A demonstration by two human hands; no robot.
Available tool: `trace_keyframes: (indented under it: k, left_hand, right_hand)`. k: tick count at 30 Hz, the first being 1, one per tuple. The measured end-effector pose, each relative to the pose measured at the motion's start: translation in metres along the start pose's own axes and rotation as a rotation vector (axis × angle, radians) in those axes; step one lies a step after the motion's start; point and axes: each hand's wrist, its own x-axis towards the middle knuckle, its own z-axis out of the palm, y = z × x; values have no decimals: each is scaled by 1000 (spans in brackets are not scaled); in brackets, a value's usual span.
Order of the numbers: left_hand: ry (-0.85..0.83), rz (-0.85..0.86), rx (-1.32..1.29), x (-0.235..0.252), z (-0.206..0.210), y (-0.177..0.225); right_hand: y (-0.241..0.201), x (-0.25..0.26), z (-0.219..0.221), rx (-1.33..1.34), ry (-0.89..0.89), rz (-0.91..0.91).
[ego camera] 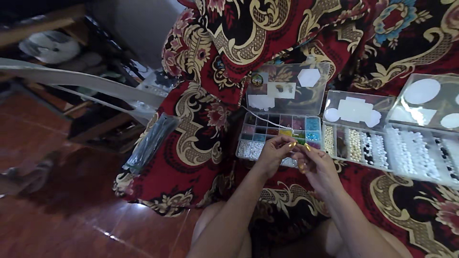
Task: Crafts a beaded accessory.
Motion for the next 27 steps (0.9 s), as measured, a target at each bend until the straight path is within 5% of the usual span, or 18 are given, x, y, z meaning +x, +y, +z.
trace_keyframes:
  k: [17, 27]
  left_hand:
    - [-36, -89, -33, 1, -4, 3]
    - [-39, 54, 101, 2, -7, 0]
  right_hand:
    - [5, -4, 2, -277, 9, -192]
    - [6, -4, 1, -352, 22, -264]
